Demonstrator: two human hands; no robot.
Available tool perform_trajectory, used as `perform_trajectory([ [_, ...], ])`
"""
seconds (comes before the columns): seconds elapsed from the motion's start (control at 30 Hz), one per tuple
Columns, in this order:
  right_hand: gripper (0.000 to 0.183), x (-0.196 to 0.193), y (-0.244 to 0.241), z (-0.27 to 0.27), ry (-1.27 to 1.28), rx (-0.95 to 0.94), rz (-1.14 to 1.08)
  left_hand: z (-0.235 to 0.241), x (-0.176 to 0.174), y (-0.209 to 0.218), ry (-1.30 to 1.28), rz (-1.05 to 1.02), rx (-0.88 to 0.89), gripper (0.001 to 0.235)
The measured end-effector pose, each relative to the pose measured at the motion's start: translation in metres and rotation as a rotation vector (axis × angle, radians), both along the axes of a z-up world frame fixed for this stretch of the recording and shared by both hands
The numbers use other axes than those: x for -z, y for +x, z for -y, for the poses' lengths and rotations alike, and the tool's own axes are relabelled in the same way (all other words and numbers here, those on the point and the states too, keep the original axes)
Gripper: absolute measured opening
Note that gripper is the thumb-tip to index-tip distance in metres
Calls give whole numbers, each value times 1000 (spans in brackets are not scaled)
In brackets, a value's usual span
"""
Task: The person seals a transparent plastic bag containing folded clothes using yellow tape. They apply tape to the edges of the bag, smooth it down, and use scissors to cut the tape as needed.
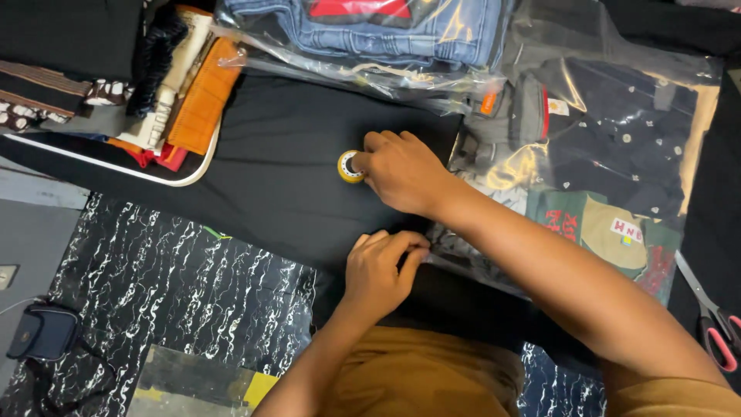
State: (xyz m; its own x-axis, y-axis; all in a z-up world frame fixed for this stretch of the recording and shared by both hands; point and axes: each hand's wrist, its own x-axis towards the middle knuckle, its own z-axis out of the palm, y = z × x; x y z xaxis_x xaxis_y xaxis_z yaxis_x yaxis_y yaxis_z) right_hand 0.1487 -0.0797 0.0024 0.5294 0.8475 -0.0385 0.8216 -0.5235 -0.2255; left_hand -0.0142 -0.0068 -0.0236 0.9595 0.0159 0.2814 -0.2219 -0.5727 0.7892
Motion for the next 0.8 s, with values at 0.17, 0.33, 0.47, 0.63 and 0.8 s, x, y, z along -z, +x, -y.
perform_trajectory([
  [0.17,16,-25,-12,33,351,64,-175,-1,3,-2,2,-12,16,6],
  [0.33,23,-81,-54,93,654,117,-366,1,-1,-3,41,44,-9,6],
  [0.47,23,-111,-98,130,722,386,-553,2,-13,-5,129,137,29,9],
  [0.63,27,-100,-136,166,925,547,-636,9,-21,-10,197,173,53,9],
  [0.8,27,-98,-154,186,1028,568,-527,12,-4,-27,231,59,2,23],
])
